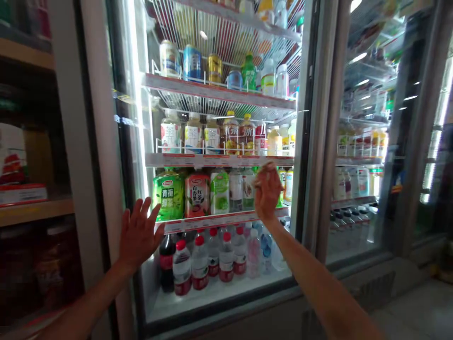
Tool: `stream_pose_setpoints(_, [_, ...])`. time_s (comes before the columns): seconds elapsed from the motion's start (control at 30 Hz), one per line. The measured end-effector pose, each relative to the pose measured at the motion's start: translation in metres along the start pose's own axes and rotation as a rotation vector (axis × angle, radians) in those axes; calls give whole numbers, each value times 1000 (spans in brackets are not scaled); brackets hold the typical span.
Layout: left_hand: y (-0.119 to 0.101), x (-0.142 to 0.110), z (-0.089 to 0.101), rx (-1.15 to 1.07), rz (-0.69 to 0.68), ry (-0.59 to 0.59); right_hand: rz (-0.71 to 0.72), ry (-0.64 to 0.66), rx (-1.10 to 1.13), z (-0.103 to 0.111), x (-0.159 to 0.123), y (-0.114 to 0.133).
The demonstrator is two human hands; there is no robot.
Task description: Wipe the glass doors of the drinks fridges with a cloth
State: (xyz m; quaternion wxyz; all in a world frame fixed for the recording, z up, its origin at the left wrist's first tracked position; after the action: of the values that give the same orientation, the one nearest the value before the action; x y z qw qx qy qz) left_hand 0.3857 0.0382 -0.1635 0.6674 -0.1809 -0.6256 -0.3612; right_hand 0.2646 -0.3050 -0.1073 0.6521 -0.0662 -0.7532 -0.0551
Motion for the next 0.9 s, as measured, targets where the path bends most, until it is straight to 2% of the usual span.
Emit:
stream_pose_setpoints(0.07, [-1, 1, 1, 1, 1, 9, 378, 253, 69, -4, -9, 41])
stream_pose_setpoints(0.1, [-1, 1, 1, 0, 5, 16, 494, 316, 90, -3, -11, 47])
stream_pose_setpoints(0.13, [-1, 1, 1, 1, 9, 22, 519, 312, 99, -1, -7, 44])
stream_pose_setpoints(0.17, [-2, 1, 1, 3, 14, 25, 445, 240, 93, 0, 3, 32])
stream_pose_setpoints(0.27, [-4, 2, -1, 17, 26, 17, -84, -135, 18, 1, 38, -14])
stream_pose_setpoints(0.3, [-6, 1, -2, 20, 25, 12, -197, -196, -6, -2, 44, -17])
stream_pose_setpoints(0.33, [-7, 1, -2, 19, 22, 6, -238, -196, -24, -5, 46, -10])
stream_pose_setpoints(0.37, [-7, 0, -2, 16, 21, 4, -193, -139, -29, -9, 44, 5])
stream_pose_setpoints(0.4, [-7, -1, -1, 12, 21, 5, -66, -33, -17, -13, 40, 26])
stream_pose_setpoints(0.47, [-5, -1, 3, 3, 21, 8, 318, 198, 55, -16, 22, 68])
stream_pose_setpoints(0.5, [-2, 1, 6, -2, 13, 18, 459, 265, 86, -15, 14, 78])
stream_pose_setpoints(0.53, [0, 4, 8, -5, -4, 36, 516, 279, 101, -13, 11, 80])
stream_pose_setpoints(0.57, [4, 8, 11, -10, -32, 56, 475, 237, 96, -11, 14, 72])
stream_pose_setpoints(0.67, [15, 30, 18, -13, -72, 68, -5, -100, 6, -8, 40, 34])
stream_pose_setpoints(0.7, [18, 39, 19, -9, -54, 44, -115, -175, -18, -8, 45, 31])
stream_pose_setpoints(0.73, [22, 46, 20, 0, -26, 11, -153, -199, -30, -10, 48, 36])
stream_pose_setpoints(0.77, [24, 53, 19, 10, -4, -16, -106, -166, -29, -12, 48, 49])
stream_pose_setpoints(0.8, [24, 57, 18, 19, 11, -36, 31, -85, -10, -15, 47, 67])
stream_pose_setpoints(0.87, [24, 61, 14, 27, 18, -54, 418, 137, 52, -19, 37, 105])
stream_pose_setpoints(0.9, [23, 61, 13, 20, 19, -57, 547, 210, 75, -20, 33, 115])
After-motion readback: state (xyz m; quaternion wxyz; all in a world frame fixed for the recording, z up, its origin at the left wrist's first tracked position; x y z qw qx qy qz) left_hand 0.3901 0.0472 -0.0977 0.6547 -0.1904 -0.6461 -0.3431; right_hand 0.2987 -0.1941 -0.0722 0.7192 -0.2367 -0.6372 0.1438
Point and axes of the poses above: each hand's wrist, its own x-axis towards the middle knuckle, its own z-axis out of the back of the hand, y = z × x, the point moved 4 cm from there along x, towards the middle knuckle, and after that the axes turned 6 degrees about -x, right-handed, at the moved point
